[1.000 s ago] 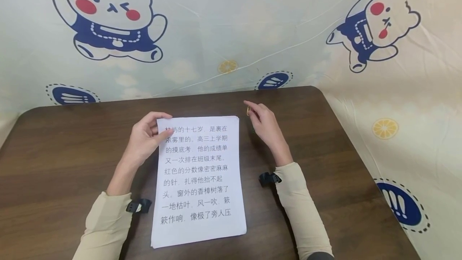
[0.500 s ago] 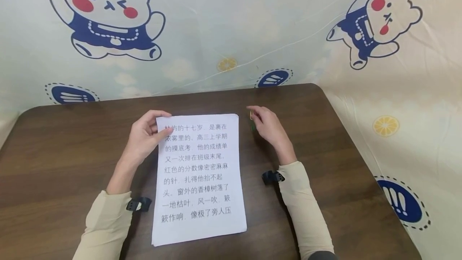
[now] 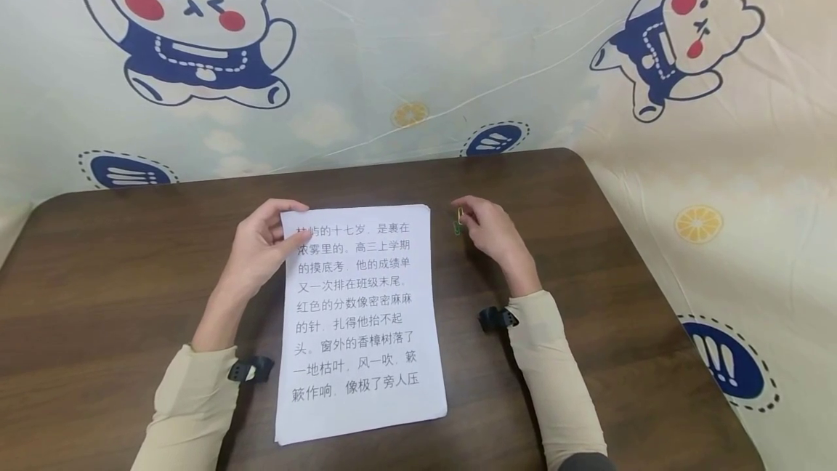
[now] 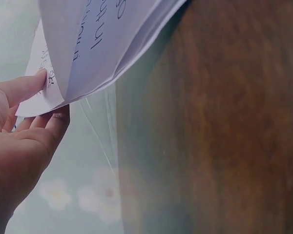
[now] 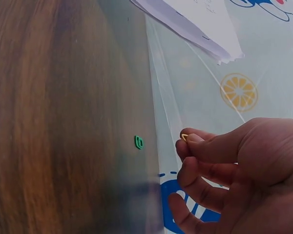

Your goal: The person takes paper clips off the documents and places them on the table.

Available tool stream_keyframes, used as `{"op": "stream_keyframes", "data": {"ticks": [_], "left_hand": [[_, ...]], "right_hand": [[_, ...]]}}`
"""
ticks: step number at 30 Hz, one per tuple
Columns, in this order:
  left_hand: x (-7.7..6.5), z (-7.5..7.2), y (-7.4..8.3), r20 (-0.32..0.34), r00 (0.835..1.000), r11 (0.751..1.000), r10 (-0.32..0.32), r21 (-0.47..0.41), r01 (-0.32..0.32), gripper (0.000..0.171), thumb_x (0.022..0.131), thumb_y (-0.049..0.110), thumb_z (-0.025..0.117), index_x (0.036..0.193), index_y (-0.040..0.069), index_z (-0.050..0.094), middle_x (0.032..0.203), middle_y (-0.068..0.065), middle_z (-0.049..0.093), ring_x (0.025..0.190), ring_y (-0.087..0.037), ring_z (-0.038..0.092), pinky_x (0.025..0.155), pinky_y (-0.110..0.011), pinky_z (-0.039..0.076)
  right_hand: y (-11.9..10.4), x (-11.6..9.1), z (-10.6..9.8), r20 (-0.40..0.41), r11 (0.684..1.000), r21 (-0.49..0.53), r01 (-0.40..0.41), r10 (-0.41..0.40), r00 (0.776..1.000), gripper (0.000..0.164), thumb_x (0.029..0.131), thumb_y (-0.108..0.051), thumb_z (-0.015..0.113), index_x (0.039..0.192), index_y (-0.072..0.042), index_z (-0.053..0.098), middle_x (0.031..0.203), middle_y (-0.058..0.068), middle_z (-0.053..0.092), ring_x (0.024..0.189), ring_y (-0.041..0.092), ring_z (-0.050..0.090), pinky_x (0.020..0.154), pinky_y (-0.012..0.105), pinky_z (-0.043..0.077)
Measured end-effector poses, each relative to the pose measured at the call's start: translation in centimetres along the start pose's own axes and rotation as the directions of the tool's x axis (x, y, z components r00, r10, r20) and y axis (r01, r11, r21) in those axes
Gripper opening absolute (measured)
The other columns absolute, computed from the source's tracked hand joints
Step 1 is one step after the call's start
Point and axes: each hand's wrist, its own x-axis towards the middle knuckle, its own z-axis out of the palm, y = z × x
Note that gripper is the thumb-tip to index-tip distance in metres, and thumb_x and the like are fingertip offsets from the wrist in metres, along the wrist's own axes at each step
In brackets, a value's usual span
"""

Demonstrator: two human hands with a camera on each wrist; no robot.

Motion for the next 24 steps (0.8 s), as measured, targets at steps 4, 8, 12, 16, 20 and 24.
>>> {"op": "stream_keyframes", "data": {"ticks": [4,8,12,16,20,24], "left_hand": [[0.0,0.0,-0.1,0.004,1.0,1.0,0.012,0.005,-0.012,0.041,0.091,-0.004,0.068,0.129,0.004,0.058,0.118,-0.022,0.068,0.09,-0.028,0.075,0.07,-0.019,0.06],[-0.1,0.0,-0.3,0.005,1.0,1.0,0.019,0.006,-0.019,0.04,0.091,-0.005,0.068,0.129,0.004,0.058,0.117,-0.022,0.068,0.087,-0.023,0.075,0.07,-0.02,0.061],[0.0,0.0,-0.4,0.002,1.0,1.0,0.024,0.002,-0.024,0.041,0.091,-0.005,0.068,0.129,0.004,0.057,0.116,-0.022,0.068,0.084,-0.015,0.074,0.069,-0.021,0.061],[0.1,0.0,-0.6,0.002,0.999,0.999,0.032,0.007,-0.032,0.041,0.091,-0.005,0.068,0.129,0.004,0.057,0.116,-0.021,0.069,0.083,-0.011,0.074,0.068,-0.021,0.061],[0.1,0.0,-0.6,0.004,0.999,0.999,0.038,0.001,-0.038,0.041,0.091,-0.005,0.068,0.129,0.005,0.057,0.116,-0.021,0.069,0.083,-0.01,0.074,0.068,-0.021,0.061],[0.1,0.0,-0.5,0.002,0.999,0.999,0.032,-0.003,-0.032,0.041,0.09,-0.006,0.068,0.128,0.004,0.057,0.116,-0.022,0.068,0.082,-0.01,0.073,0.068,-0.021,0.061]], "right_hand": [[0.2,0.0,-0.1,0.006,1.0,0.004,-0.021,0.021,1.0,0.035,0.104,-0.012,0.053,0.138,-0.01,0.054,0.119,0.016,0.065,0.101,0.031,0.06,0.093,0.045,0.057],[0.6,0.0,-0.2,-0.002,1.0,0.003,-0.028,0.029,1.0,0.031,0.103,-0.01,0.054,0.134,-0.007,0.053,0.114,0.016,0.064,0.1,0.032,0.06,0.093,0.046,0.054],[0.9,0.1,-0.2,-0.009,0.999,-0.021,-0.026,0.026,1.0,0.025,0.103,-0.008,0.053,0.127,-0.005,0.054,0.111,0.017,0.065,0.098,0.032,0.06,0.091,0.046,0.052],[1.2,0.2,-0.1,0.0,0.998,-0.055,-0.042,0.043,0.999,0.022,0.102,-0.009,0.055,0.124,-0.005,0.056,0.111,0.018,0.066,0.096,0.032,0.059,0.088,0.044,0.052],[1.2,0.3,0.0,0.008,0.994,-0.089,-0.063,0.064,0.998,0.022,0.102,-0.01,0.055,0.124,-0.005,0.057,0.113,0.019,0.067,0.095,0.032,0.06,0.087,0.045,0.053],[1.3,0.4,0.0,0.018,0.99,-0.118,-0.078,0.08,0.997,0.023,0.103,-0.011,0.054,0.125,-0.005,0.057,0.117,0.021,0.067,0.098,0.034,0.062,0.091,0.049,0.054]]}}
